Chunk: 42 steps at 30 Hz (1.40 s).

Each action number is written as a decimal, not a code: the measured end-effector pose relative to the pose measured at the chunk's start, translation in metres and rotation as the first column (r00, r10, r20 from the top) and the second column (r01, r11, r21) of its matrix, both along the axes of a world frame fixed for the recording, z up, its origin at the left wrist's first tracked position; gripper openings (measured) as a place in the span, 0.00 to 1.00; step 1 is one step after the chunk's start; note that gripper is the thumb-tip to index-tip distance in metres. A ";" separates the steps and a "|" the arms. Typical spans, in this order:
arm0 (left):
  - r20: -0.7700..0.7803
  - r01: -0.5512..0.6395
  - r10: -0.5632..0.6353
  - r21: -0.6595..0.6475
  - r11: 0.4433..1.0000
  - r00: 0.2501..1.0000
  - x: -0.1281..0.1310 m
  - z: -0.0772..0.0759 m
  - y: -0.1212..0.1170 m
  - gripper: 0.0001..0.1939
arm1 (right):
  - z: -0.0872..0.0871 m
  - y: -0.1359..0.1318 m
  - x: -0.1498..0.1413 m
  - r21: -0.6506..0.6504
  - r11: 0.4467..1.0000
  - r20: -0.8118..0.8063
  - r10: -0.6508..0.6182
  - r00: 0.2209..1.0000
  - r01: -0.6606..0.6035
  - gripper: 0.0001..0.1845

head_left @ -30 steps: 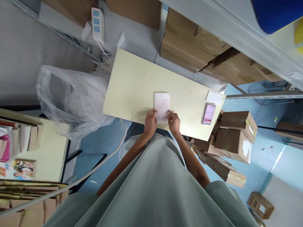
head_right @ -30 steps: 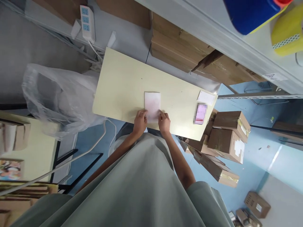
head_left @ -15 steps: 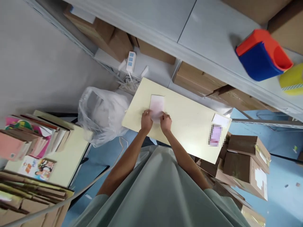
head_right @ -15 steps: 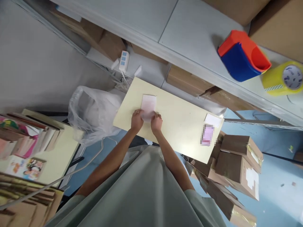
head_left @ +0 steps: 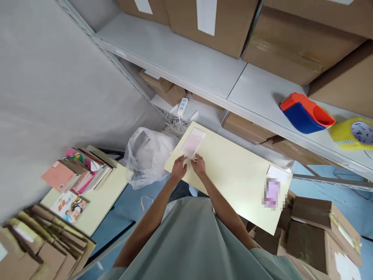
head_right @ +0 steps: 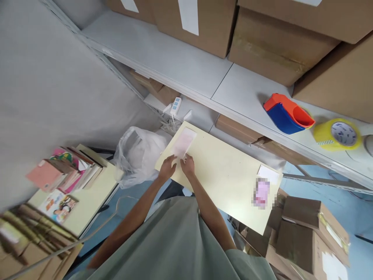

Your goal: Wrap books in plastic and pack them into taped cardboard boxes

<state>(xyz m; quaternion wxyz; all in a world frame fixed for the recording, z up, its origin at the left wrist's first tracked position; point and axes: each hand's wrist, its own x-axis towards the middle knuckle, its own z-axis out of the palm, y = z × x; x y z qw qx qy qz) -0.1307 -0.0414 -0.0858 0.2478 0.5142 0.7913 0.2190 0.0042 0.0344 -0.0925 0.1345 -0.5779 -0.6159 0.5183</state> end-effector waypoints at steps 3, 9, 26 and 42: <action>0.009 -0.077 0.078 -0.075 0.994 0.997 0.012 0.013 -0.065 0.21 | 0.004 -0.035 0.013 -0.033 0.999 -0.052 -0.035 0.998 0.033 0.23; 0.034 -0.276 0.282 -0.118 0.954 0.959 0.016 0.029 -0.155 0.19 | -0.002 -0.106 0.016 -0.138 0.990 -0.173 0.016 0.985 -0.041 0.19; 0.171 -0.357 0.322 0.246 0.901 0.931 -0.036 0.083 -0.195 0.09 | 0.012 -0.176 0.020 -0.037 0.989 -0.250 0.128 0.960 -0.141 0.25; 0.072 -0.886 0.893 0.178 0.428 0.445 -0.240 0.066 -0.569 0.22 | 0.056 -0.428 -0.121 -0.143 0.879 -0.289 0.402 0.869 -0.454 0.33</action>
